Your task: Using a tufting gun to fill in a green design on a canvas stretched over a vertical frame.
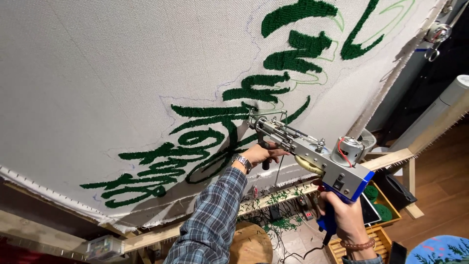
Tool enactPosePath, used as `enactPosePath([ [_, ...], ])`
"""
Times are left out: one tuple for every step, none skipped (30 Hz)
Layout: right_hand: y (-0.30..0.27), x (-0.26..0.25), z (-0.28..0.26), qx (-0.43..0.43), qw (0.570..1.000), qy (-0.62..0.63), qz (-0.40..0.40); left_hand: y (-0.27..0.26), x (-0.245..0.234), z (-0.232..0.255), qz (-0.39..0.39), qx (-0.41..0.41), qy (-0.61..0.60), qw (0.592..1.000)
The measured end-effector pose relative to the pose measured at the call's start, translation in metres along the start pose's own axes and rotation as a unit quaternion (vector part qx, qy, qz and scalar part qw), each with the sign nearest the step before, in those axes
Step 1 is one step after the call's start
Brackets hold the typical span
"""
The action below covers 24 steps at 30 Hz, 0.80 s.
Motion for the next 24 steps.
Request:
enactPosePath([
  [-0.003,-0.001,-0.002,0.0,1.0,0.001,0.0,-0.007,0.005,0.006,0.0,0.0,0.001,1.0],
  [-0.006,0.0,-0.007,-0.015,1.0,0.015,-0.013,-0.014,0.008,0.013,0.005,0.018,0.017,1.0],
  [-0.01,0.0,-0.011,-0.03,0.999,0.03,-0.025,-0.021,0.012,0.02,0.01,0.036,0.033,0.999],
  [-0.012,0.0,-0.015,-0.031,0.999,0.03,-0.025,-0.028,0.018,0.029,0.01,0.036,0.034,0.999],
  [-0.015,-0.001,-0.017,-0.022,0.999,0.043,-0.017,-0.035,0.02,0.034,0.026,0.019,0.052,0.998],
  [-0.018,-0.001,-0.019,-0.014,0.998,0.055,-0.009,-0.042,0.021,0.04,0.042,0.002,0.07,0.997],
  [-0.019,-0.003,-0.019,-0.015,0.998,0.056,-0.009,-0.038,0.021,0.034,0.043,0.003,0.071,0.997],
  [-0.021,-0.003,-0.018,-0.016,0.999,0.049,-0.011,-0.034,0.021,0.028,0.032,0.005,0.065,0.997],
  [-0.022,-0.005,-0.018,-0.018,0.999,0.04,-0.013,-0.029,0.023,0.023,0.022,0.006,0.058,0.998],
  [-0.022,-0.007,-0.017,-0.018,0.999,0.04,-0.012,-0.029,0.023,0.022,0.021,0.006,0.058,0.998],
  [-0.022,-0.008,-0.015,-0.009,0.999,0.032,-0.009,-0.03,0.022,0.018,0.025,-0.005,0.062,0.998],
  [-0.022,-0.009,-0.011,0.0,1.0,0.024,-0.005,-0.03,0.021,0.015,0.029,-0.015,0.065,0.997],
  [-0.026,-0.003,-0.016,0.0,1.0,0.024,-0.005,-0.029,0.02,0.011,0.028,-0.016,0.065,0.997],
  [-0.03,-0.001,-0.019,0.013,0.999,0.03,0.016,-0.028,0.019,0.006,0.025,-0.031,0.053,0.998],
  [-0.033,0.003,-0.023,0.025,0.998,0.037,0.037,-0.028,0.018,0.002,0.023,-0.045,0.04,0.998],
  [-0.031,0.002,-0.021,0.024,0.998,0.037,0.038,-0.027,0.018,0.002,0.022,-0.044,0.04,0.998],
  [-0.029,0.002,-0.019,0.015,0.999,0.02,0.028,-0.027,0.016,0.002,0.029,-0.046,0.037,0.998],
  [-0.027,0.002,-0.017,0.005,1.0,0.002,0.018,-0.026,0.015,0.001,0.036,-0.047,0.033,0.998],
  [-0.028,0.003,-0.017,0.005,1.0,0.002,0.018,-0.028,0.015,0.003,0.036,-0.047,0.033,0.998],
  [-0.028,0.004,-0.017,0.011,1.0,0.001,0.019,-0.029,0.013,0.003,0.043,-0.051,0.037,0.997],
  [-0.028,0.005,-0.016,0.018,1.0,0.0,0.018,-0.031,0.011,0.003,0.051,-0.057,0.04,0.996],
  [-0.027,0.006,-0.016,0.019,1.0,0.0,0.017,-0.03,0.011,0.003,0.052,-0.057,0.04,0.996],
  [-0.026,0.005,-0.013,0.03,0.999,-0.001,0.024,-0.029,0.011,0.003,0.051,-0.053,0.042,0.996],
  [-0.026,0.004,-0.011,0.041,0.999,-0.002,0.031,-0.029,0.011,0.003,0.05,-0.05,0.045,0.997],
])
Point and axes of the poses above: each hand's wrist, its own y-axis towards the middle knuckle, its own x-axis out of the palm, z = x × y, the point moved 7 cm from there along y, towards the middle knuckle, and after that the axes turned 13 degrees about z, right-handed, at the moved point
